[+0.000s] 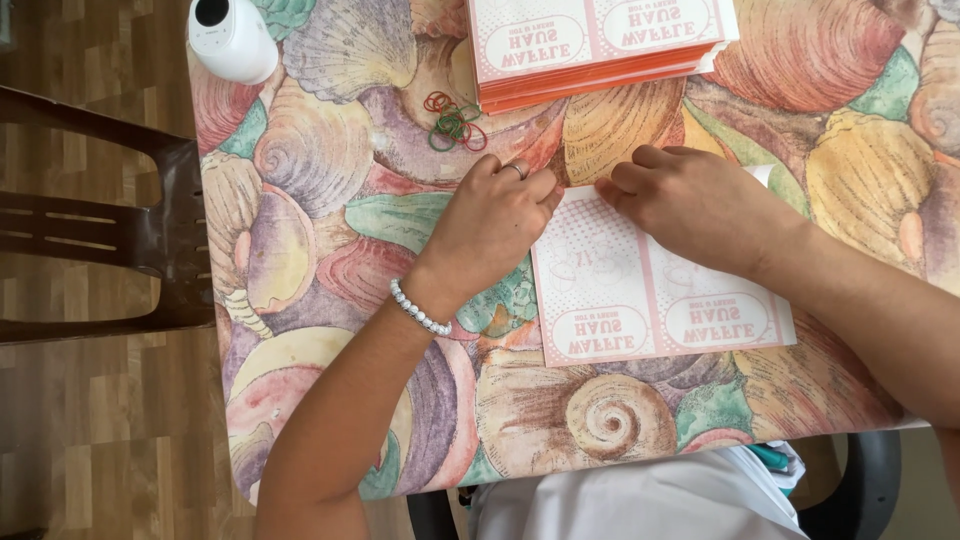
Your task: Folding flat paper sheets into bags and stacking them on a table.
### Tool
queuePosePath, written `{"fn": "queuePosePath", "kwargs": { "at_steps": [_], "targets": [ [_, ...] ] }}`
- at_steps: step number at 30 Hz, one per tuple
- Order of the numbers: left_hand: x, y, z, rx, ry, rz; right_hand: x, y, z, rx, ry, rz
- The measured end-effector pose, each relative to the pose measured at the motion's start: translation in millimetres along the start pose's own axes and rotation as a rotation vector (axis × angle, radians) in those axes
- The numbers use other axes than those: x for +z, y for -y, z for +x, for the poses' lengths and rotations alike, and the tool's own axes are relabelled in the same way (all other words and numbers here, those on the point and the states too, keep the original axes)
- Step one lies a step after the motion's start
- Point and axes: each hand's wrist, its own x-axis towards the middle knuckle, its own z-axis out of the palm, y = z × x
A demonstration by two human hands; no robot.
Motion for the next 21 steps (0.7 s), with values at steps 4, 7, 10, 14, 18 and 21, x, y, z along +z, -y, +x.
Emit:
{"fn": "queuePosePath", "kwargs": {
  "at_steps": [4,7,10,14,18,21],
  "targets": [
    [-4,-7,2,0.003,-0.023,0.036,-3,8,-2,0.024,-0.016,-0.037],
    [-5,-12,2,-0.014,-0.025,0.073,-5,13,-2,0.067,-0.031,-0.055],
    [-9,-14,5,-0.056,0.032,0.066,-9,17,0,0.093,-0.015,-0.095],
    [-19,-15,10,-0.087,0.089,0.069,-7,18,1,0.098,0.002,-0.106],
    [-30,-16,15,-0.138,0.155,0.026,-4,17,1,0.103,0.003,-0.103],
    [-56,-17,26,-0.323,0.346,-0.154,-15,17,4,0.1,0.057,-0.075]
  ]
}}
